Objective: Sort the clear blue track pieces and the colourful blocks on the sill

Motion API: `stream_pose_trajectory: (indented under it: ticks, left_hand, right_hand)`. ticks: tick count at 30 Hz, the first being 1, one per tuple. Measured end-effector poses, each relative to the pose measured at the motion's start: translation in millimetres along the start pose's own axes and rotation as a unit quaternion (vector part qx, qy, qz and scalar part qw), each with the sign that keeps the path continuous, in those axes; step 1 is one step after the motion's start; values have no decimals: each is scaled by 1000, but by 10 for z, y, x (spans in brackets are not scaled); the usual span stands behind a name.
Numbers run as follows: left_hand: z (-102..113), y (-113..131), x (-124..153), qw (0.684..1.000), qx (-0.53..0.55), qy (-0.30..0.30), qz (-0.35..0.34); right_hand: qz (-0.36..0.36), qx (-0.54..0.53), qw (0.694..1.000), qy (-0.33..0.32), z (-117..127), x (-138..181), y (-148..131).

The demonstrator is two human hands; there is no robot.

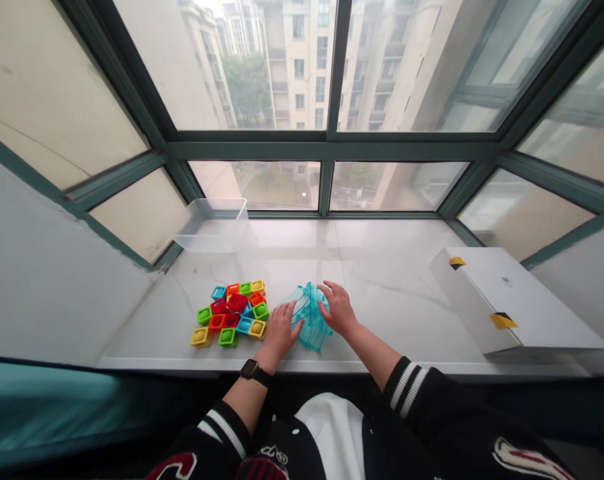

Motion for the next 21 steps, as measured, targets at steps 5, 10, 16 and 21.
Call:
stream_pose_trajectory:
  ticks: [5,10,16,21]
  left_hand:
    - [8,51,-74,999,-33,-1,9]
    - [1,110,-41,998,-18,57,17]
    - [2,97,57,997,5,69,39]
    - [-28,24,111,992,67,92,58]
  right_hand:
    - [-32,28,999,13,182,361,282]
    - [-113,28,993,7,93,600,472]
    - [-149,-42,987,34,-63,487,465]
    - [-179,-59,982,19,-210,340,410]
Point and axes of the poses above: each hand's wrist, its own x-axis away from the middle knuckle, its own z-axis out of the back of the hand, y = z × x, the point moved 3 cm from there along -x, towards the middle knuckle, and after that the axes turned 15 degrees about y, right-handed, at the moved point
